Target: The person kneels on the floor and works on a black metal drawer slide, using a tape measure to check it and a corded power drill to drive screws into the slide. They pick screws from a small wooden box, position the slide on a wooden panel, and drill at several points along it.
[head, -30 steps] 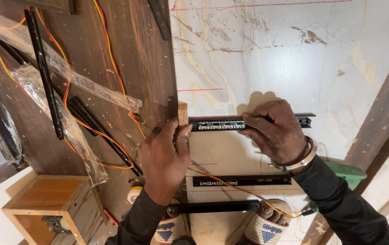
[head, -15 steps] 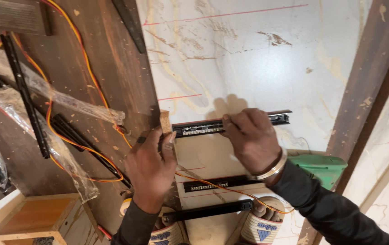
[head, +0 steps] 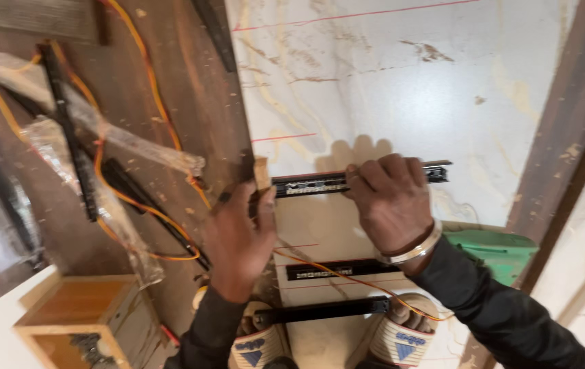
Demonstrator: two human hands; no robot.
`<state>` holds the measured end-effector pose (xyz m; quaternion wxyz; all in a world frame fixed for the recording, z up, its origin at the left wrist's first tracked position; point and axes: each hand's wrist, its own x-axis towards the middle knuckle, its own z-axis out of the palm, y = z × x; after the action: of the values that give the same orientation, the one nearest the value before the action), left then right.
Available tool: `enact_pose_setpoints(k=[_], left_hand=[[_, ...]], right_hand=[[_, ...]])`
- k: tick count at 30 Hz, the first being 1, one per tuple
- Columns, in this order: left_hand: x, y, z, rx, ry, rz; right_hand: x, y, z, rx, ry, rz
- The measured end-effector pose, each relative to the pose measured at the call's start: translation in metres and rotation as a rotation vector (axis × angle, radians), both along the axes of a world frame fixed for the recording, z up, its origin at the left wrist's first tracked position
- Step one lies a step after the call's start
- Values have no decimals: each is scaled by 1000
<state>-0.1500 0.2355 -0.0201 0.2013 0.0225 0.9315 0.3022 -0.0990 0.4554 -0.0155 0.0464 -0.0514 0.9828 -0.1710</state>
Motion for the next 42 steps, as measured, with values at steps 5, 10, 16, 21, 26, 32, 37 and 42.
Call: enact_pose_setpoints(k=[5, 10, 16, 21, 26, 32, 37, 42], left_hand=[[-10, -23, 14, -167, 62, 54], [3, -28, 27, -275, 195, 56], [30, 28, -19, 56, 431, -669], [36, 31, -42, 48, 472, -652], [33, 13, -43, -51, 589, -634], [27, 11, -36, 3, 547, -584], [22, 32, -41, 190, 498, -645], [15, 37, -47, 293, 442, -716]], right_hand=[[1, 0, 2, 54, 55, -11], [4, 2, 2, 47, 72, -7], [9, 6, 1, 77, 73, -23], [15, 9, -2, 83, 77, -25], [16, 12, -4, 68, 64, -11], [18, 13, -6, 74, 74, -24], [20, 15, -9, 70, 99, -21], [20, 14, -10, 76, 114, -25]])
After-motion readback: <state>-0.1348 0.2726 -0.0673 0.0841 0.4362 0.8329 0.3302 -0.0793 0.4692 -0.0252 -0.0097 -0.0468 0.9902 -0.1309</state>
